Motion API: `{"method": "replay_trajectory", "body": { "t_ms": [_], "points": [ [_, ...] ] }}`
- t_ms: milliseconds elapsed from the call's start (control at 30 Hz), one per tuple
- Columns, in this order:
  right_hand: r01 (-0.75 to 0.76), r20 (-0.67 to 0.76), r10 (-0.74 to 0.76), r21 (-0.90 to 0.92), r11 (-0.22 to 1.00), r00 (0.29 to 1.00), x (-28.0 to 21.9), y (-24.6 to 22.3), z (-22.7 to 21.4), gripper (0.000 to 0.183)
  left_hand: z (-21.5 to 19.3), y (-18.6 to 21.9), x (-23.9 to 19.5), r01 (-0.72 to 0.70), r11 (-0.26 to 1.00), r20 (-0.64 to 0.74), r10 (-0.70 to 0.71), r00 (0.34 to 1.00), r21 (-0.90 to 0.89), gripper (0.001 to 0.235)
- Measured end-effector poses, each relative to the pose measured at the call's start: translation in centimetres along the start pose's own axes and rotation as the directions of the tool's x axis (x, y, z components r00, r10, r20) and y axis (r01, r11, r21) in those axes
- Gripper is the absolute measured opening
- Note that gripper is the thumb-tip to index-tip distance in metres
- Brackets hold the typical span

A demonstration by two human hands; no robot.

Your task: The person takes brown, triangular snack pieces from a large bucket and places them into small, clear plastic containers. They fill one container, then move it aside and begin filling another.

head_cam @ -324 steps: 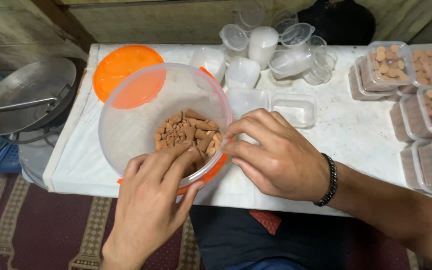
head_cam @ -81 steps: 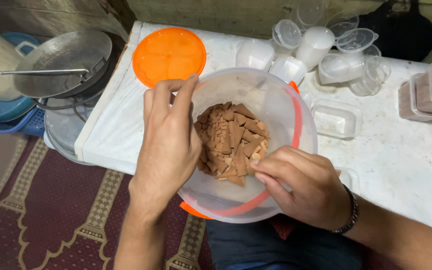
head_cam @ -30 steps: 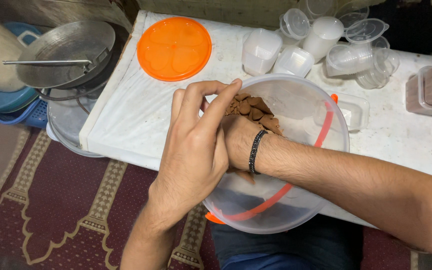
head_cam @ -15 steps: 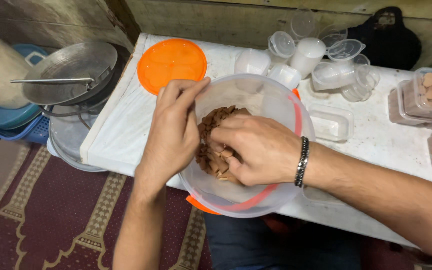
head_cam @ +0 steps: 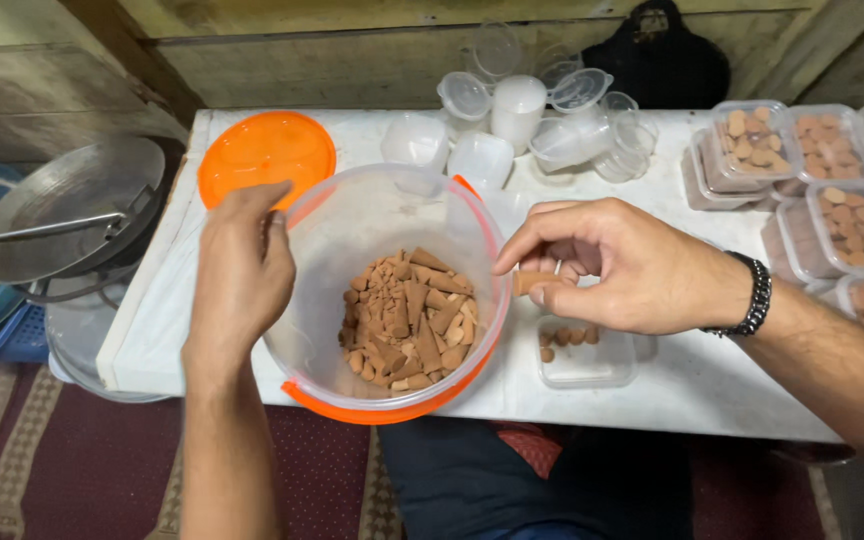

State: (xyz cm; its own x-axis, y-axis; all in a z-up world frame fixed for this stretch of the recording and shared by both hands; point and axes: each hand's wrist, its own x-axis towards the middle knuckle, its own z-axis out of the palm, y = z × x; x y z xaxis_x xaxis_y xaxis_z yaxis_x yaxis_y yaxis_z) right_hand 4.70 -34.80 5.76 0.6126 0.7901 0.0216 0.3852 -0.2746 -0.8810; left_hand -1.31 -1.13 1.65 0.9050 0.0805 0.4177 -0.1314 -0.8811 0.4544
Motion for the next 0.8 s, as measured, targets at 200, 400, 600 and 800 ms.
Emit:
{"method": "replay_trajectory", "body": {
  "t_ms": [200, 400, 600, 800],
  "points": [
    [-0.262, -0.064, 0.262, 0.01, 0.965, 0.963, -4.1, 4.1, -0.6, 0.024, -0.9, 11.8, -3.8, -0.203, 0.972, -0.174, 0.222, 0.959, 0.12, 0.031],
    [-0.361, -0.071, 0.373, 0.142, 0.922, 0.925, -6.6, 9.4, -0.3, 0.016, 5.9, 17.7, -7.2, -0.499, 0.85, 0.029, 0.51, 0.859, -0.17, 0.027],
    [-0.392, -0.091, 0.396, 0.062, 0.918, 0.914, -8.0, 12.7, 1.1, 0.023, 6.5, 17.8, -6.8, -0.621, 0.777, -0.118, 0.611, 0.783, -0.103, 0.026],
    [-0.128, -0.072, 0.108, -0.393, 0.911, 0.992, -7.8, 13.8, 2.9, 0.021, 6.8, 16.2, -6.0, -0.688, 0.712, -0.044, 0.699, 0.714, 0.14, 0.019]
  ]
}}
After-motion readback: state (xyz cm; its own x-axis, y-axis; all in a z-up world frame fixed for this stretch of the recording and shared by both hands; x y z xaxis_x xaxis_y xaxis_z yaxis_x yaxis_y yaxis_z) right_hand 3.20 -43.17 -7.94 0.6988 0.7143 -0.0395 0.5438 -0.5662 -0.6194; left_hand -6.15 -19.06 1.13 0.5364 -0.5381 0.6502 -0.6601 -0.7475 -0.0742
